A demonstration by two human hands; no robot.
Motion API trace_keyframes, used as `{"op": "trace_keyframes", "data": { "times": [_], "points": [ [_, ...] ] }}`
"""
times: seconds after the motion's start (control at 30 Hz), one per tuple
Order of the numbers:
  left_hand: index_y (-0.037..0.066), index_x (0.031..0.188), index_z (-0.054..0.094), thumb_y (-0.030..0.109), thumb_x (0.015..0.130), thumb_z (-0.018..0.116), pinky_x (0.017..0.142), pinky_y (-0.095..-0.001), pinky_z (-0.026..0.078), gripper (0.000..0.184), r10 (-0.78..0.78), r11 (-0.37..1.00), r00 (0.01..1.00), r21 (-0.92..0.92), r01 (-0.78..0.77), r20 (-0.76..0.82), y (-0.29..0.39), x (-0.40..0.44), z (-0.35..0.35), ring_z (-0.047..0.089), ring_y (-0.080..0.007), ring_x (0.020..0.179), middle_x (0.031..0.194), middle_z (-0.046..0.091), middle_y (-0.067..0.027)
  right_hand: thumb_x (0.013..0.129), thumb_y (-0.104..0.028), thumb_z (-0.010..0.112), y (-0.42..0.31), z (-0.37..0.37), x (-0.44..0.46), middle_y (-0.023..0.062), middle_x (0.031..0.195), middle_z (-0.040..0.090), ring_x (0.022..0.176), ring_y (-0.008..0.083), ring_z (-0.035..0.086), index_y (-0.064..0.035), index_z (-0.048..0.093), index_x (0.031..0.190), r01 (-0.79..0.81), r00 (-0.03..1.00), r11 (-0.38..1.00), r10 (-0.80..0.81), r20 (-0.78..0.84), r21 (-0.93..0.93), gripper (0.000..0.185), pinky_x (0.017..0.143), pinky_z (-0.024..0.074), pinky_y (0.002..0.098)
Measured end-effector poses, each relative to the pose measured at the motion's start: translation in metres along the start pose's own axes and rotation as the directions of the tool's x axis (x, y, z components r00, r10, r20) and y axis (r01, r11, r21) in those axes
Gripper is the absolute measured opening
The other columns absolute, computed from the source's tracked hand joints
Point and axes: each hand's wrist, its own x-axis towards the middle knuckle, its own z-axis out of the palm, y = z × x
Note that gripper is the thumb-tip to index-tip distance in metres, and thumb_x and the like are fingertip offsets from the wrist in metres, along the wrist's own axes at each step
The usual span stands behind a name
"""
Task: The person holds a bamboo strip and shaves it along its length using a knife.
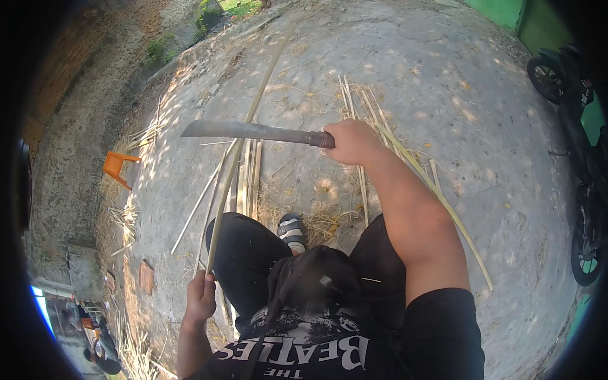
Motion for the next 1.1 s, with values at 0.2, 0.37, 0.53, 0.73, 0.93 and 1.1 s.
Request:
{"op": "trace_keyframes", "data": {
  "times": [0.2, 0.37, 0.53, 0.73, 0.93, 1.1],
  "points": [
    [-0.001, 0.093, 0.060, 0.034, 0.112, 0.050, 0.059, -0.0379, 0.043, 0.042, 0.034, 0.999, 0.998, 0.028, -0.033, -0.051, -0.015, 0.008, 0.020, 0.052, -0.0177, 0.063, 0.067, 0.055, -0.0114, 0.080, -0.027, 0.072, -0.037, 0.006, -0.012, 0.0110, 0.085, 0.073, 0.086, 0.0362, 0.072, -0.0145, 0.072, 0.091, 0.103, 0.984, 0.993, -0.093, 0.155, -0.060, 0.016, 0.078, 0.0572, 0.0506],
    [-0.001, 0.093, 0.061, 0.034, 0.112, 0.051, 0.059, -0.0365, 0.043, 0.042, 0.070, 0.996, 0.995, 0.053, -0.066, -0.073, 0.006, 0.009, 0.018, 0.053, -0.0172, 0.063, 0.067, 0.056, -0.0106, 0.078, -0.027, 0.075, -0.065, 0.016, -0.016, 0.0117, 0.075, 0.071, 0.083, 0.0365, 0.072, -0.0135, 0.070, 0.087, 0.401, 0.911, 0.910, -0.384, 0.147, -0.108, 0.017, 0.074, 0.0552, 0.0521],
    [-0.002, 0.092, 0.061, 0.032, 0.111, 0.051, 0.057, -0.0357, 0.042, 0.040, -0.025, 0.999, 0.999, 0.047, 0.027, -0.034, -0.029, -0.019, -0.005, 0.053, -0.0170, 0.062, 0.068, 0.058, -0.0091, 0.079, -0.025, 0.074, -0.002, 0.003, 0.004, 0.0123, 0.078, 0.072, 0.080, 0.0360, 0.072, -0.0117, 0.072, 0.092, 0.011, 1.000, 0.999, -0.011, -0.009, 0.048, 0.019, 0.072, 0.0557, 0.0487],
    [-0.001, 0.092, 0.061, 0.029, 0.112, 0.049, 0.059, -0.0350, 0.043, 0.038, -0.021, 0.999, 0.997, 0.041, 0.024, -0.073, -0.028, -0.027, -0.006, 0.053, -0.0157, 0.063, 0.068, 0.058, -0.0100, 0.080, -0.025, 0.071, 0.027, -0.001, 0.001, 0.0158, 0.075, 0.070, 0.071, 0.0295, 0.071, -0.0021, 0.067, 0.093, -0.381, 0.909, 0.796, 0.416, 0.032, 0.470, 0.026, 0.067, 0.0539, 0.0440],
    [0.000, 0.094, 0.062, 0.032, 0.112, 0.049, 0.059, -0.0323, 0.041, 0.039, 0.022, 0.997, 0.999, -0.071, -0.025, -0.044, -0.008, 0.003, 0.013, 0.051, -0.0136, 0.064, 0.070, 0.056, -0.0049, 0.082, -0.030, 0.073, -0.001, -0.003, -0.008, 0.0142, 0.078, 0.072, 0.076, 0.0336, 0.072, -0.0062, 0.068, 0.097, -0.170, 0.983, 0.950, 0.181, -0.018, 0.263, 0.028, 0.072, 0.0553, 0.0469],
    [0.008, 0.105, 0.058, 0.043, 0.111, 0.052, 0.050, -0.0229, 0.033, 0.036, -0.104, 0.784, 0.939, -0.555, 0.280, 0.328, 0.026, 0.038, 0.019, 0.043, -0.0043, 0.056, 0.071, 0.047, 0.0071, 0.086, -0.046, 0.077, -0.057, 0.011, -0.014, 0.0122, 0.081, 0.072, 0.083, 0.0365, 0.072, -0.0125, 0.069, 0.095, 0.183, 0.979, 0.975, -0.193, 0.069, 0.124, 0.036, 0.076, 0.0559, 0.0503]
  ]
}}
